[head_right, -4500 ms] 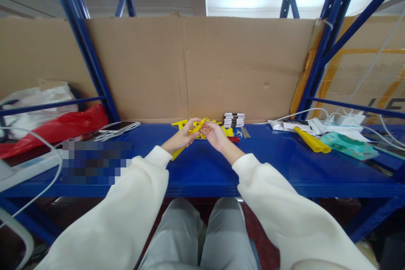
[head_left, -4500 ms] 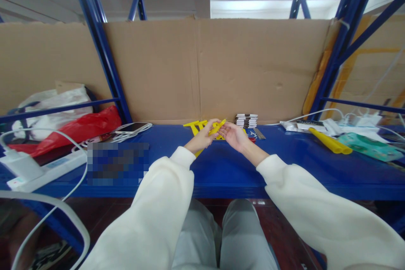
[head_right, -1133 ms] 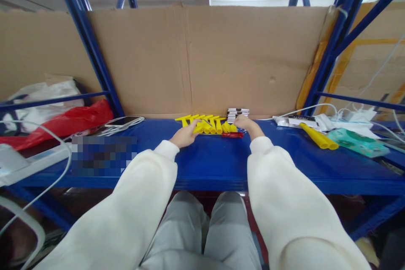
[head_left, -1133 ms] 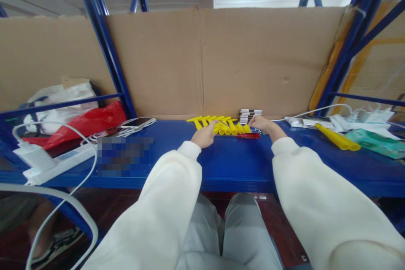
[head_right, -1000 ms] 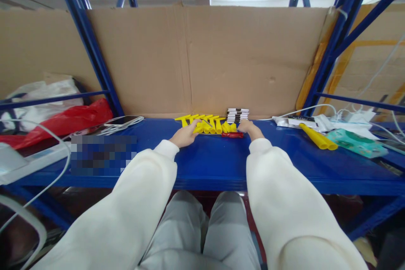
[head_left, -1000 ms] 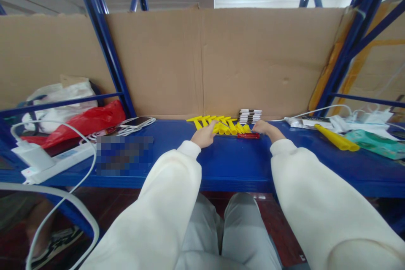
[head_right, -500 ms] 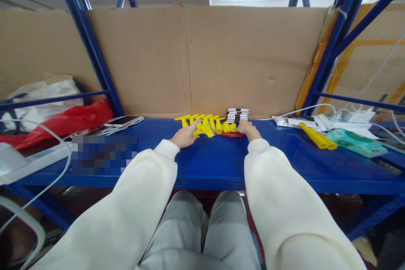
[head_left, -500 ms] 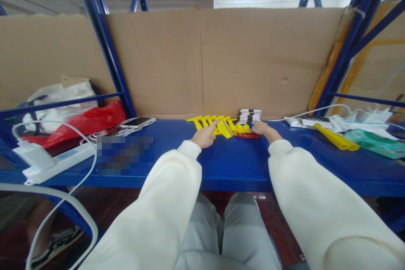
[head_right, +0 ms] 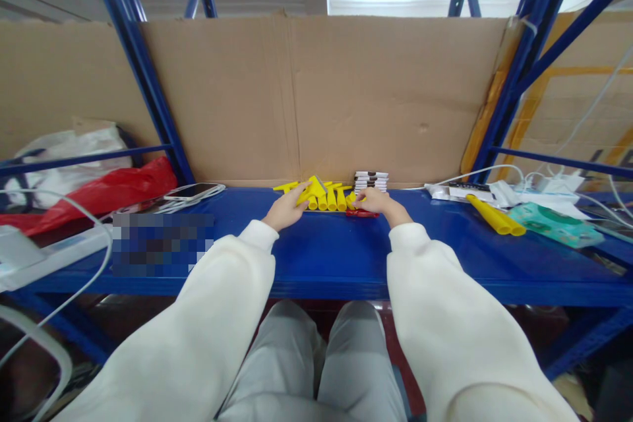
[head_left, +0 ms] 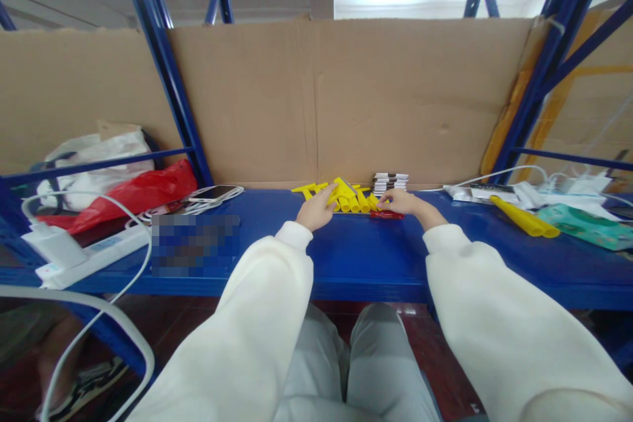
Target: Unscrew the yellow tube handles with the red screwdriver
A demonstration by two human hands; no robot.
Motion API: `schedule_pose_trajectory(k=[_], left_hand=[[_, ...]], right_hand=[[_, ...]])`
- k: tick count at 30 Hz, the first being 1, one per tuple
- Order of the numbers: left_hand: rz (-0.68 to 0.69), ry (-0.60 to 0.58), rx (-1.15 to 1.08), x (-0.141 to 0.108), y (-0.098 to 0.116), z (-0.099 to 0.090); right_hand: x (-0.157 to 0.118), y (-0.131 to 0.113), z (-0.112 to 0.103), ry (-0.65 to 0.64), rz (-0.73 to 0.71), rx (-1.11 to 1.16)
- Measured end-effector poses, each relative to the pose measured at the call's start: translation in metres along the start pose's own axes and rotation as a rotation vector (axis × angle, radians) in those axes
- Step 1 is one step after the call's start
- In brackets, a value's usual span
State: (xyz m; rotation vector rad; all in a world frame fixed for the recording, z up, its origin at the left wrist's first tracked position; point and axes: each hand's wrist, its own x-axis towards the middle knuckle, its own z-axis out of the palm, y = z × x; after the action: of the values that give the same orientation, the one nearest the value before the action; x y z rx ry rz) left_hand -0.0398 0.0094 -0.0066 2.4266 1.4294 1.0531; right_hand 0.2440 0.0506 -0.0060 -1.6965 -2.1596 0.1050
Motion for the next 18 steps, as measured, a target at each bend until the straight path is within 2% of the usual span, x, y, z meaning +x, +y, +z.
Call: schedule_pose_trajectory(k=[4,6,9,11,15,18], left_hand=[[-0.088,0.232,-0.419,0.009,-0.003,-0.009],[-0.214,0.248,-0.612,0.01,-0.002,-0.017],[-0.37,0.158,-0.82,0.006,0.002,-0.027],[-0.427,0.076,-0.871,0.001,0.003,-0.032],[-0.492,-0.09,-0.779,-0.007,0.003,-0.036],[-0.52,-0.14,-0.702,-0.009,0.001,-0.037]], right_hand=[[-0.009,-0.004,-0.002,-0.109,-0.037,-0.02],[-0.013,-0.006,-0.003,-0.162,-0.055,-0.021],[-0.018,-0.01,-0.002,-0.195,-0.08,-0.03],[-0.019,-0.012,0.001,-0.184,-0.081,-0.047],[-0.02,-0.014,0.009,-0.148,-0.099,-0.049],[-0.022,-0.014,0.012,-0.12,-0.133,-0.028]])
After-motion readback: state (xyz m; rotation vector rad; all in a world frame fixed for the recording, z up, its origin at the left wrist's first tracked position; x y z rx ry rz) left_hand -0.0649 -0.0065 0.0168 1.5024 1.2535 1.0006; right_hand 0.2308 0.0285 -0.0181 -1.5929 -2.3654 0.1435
